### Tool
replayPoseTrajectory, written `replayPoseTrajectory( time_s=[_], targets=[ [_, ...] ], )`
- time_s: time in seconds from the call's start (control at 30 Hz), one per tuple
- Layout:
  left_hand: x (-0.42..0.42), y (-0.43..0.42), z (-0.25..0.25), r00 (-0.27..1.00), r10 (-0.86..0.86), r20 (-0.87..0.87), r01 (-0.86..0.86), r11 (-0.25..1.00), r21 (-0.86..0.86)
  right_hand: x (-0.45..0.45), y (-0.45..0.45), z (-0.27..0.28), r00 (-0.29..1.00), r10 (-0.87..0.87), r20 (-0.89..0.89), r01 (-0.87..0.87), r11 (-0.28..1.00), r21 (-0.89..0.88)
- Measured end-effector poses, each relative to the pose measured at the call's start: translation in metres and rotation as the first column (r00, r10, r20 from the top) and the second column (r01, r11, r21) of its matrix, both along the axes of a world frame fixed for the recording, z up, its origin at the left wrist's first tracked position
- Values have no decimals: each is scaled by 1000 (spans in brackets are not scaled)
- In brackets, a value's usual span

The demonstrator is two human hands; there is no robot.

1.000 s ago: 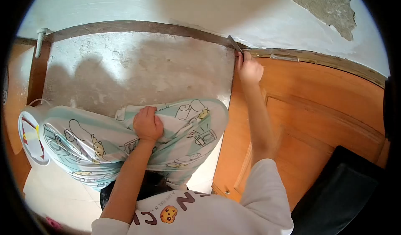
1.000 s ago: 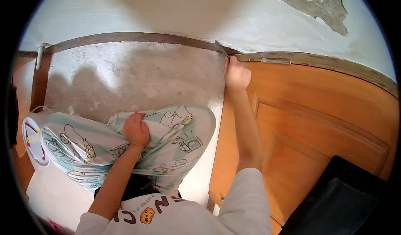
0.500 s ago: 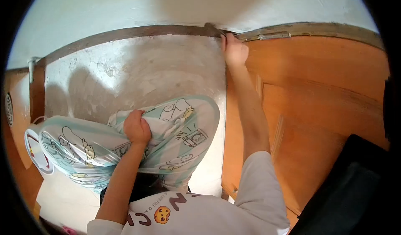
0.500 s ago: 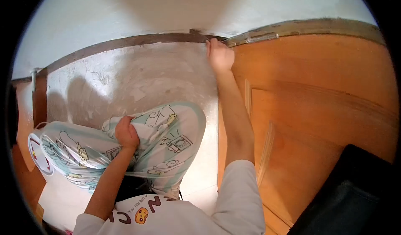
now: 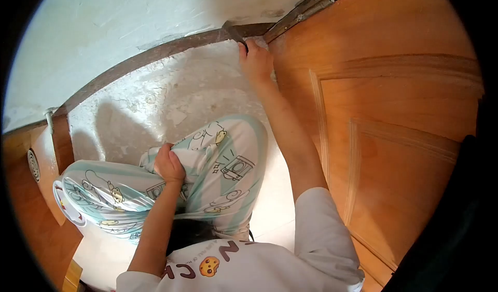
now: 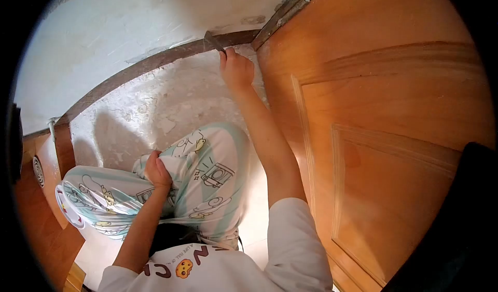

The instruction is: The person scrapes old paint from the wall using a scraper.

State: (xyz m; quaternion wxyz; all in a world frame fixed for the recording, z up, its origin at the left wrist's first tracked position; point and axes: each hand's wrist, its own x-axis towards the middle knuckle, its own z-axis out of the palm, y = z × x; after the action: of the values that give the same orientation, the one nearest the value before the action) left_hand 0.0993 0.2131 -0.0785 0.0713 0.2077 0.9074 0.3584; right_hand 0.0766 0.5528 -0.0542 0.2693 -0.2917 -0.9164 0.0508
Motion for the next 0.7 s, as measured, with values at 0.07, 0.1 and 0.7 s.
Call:
replayPoseTrajectory(
  time_s=[0.07,0.1,0.7],
  targets=[
    [2,-1,-3,1000,12,17,-12,1000,-2,3,1,1,999,11,53,-13,1000,29],
    [-1,-1,-5,1000,20,17,-20,1000,-2,4,7,5,993,42,109,-51,995,84],
    [-1,4,6,993,98,59,-91,990,-111,-7,22,25,952,241,191,-269,953,137]
  ],
)
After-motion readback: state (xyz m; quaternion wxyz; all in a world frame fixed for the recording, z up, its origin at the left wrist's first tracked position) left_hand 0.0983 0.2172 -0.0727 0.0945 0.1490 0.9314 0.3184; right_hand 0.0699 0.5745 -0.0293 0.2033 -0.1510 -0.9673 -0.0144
